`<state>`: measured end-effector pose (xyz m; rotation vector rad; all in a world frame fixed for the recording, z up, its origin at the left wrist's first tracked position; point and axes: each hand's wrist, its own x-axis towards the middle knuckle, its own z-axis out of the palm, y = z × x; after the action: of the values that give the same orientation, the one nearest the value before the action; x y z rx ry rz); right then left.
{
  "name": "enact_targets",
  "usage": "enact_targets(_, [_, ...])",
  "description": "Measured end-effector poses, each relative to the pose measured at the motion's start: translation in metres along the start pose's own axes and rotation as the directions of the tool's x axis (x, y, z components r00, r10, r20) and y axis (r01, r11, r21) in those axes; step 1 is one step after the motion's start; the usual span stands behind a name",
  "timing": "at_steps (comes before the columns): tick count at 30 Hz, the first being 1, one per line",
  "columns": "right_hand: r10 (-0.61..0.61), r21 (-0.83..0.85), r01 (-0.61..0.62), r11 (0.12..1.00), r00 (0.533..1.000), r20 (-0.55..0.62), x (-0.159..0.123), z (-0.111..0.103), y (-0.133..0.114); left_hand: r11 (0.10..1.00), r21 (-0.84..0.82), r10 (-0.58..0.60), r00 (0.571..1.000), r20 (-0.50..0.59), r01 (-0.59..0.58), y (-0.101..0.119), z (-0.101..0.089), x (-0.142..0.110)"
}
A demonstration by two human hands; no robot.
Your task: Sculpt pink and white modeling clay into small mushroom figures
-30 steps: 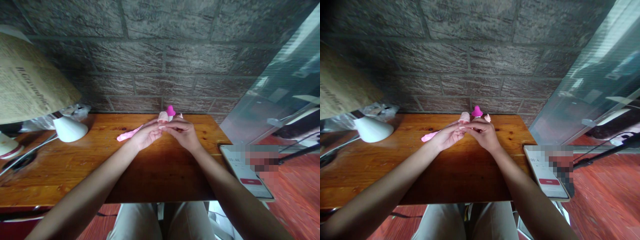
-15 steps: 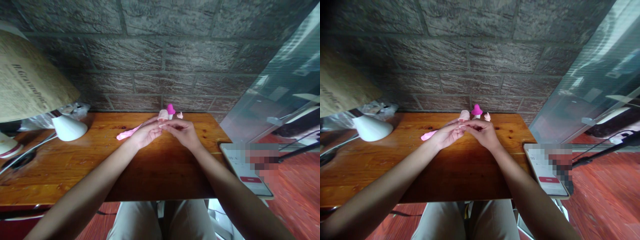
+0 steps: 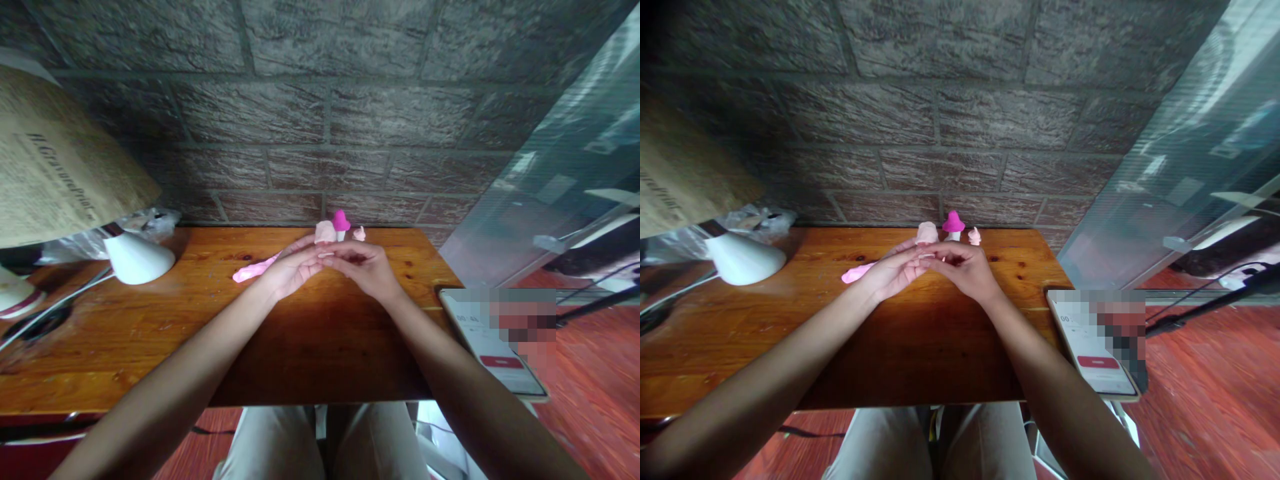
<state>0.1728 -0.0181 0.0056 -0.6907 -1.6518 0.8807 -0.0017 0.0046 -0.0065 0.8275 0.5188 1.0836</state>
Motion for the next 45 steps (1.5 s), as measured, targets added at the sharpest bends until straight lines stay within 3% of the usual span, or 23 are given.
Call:
enact_targets(3, [-0.029,-0.012,0.029,1.0,0.999,-0.041,0.003,-0.008,-0.004,0.999,0.026,0.021,1.0,-0.008,-0.021,0.002,0.002,0.0])
enact_targets(8, [0.077,0.072,-0.064,0.995,0.977,-0.2,0.01,-0.02,-0.001,0.997,0.055,0.056,0.997,-0.051,-0.053,0.005,0.004,0.0])
enact_targets(12, [0.167,0.179,-0.152,0.972,0.983,-0.073,0.011,-0.02,0.005,0.991,0.122,0.065,0.997,-0.048,-0.059,0.003,0.003,0.001])
enact_targets(17, [0.222,0.118,-0.23,0.966,0.972,0.076,0.008,-0.019,0.008,0.977,0.191,0.098,0.995,-0.008,-0.095,0.0,0.0,0.0])
enact_targets(29, [0.339,0.118,-0.346,0.931,0.938,0.075,0.008,-0.023,0.013,0.926,0.348,0.132,0.99,0.059,-0.144,-0.006,-0.004,0.004])
enact_targets(36, [0.352,0.194,-0.34,0.92,0.935,-0.031,0.012,-0.031,0.02,0.929,0.34,0.181,0.98,-0.079,-0.145,-0.006,-0.001,0.002])
enact_targets(40, [0.369,0.168,-0.334,0.927,0.891,-0.263,0.017,-0.053,0.036,0.912,0.387,0.185,0.978,-0.094,-0.136,-0.007,-0.002,0.003])
enact_targets(45, [0.269,0.001,-0.311,0.95,0.818,-0.508,0.018,-0.082,0.066,0.897,0.427,0.158,0.984,-0.077,-0.111,-0.009,0.003,0.0])
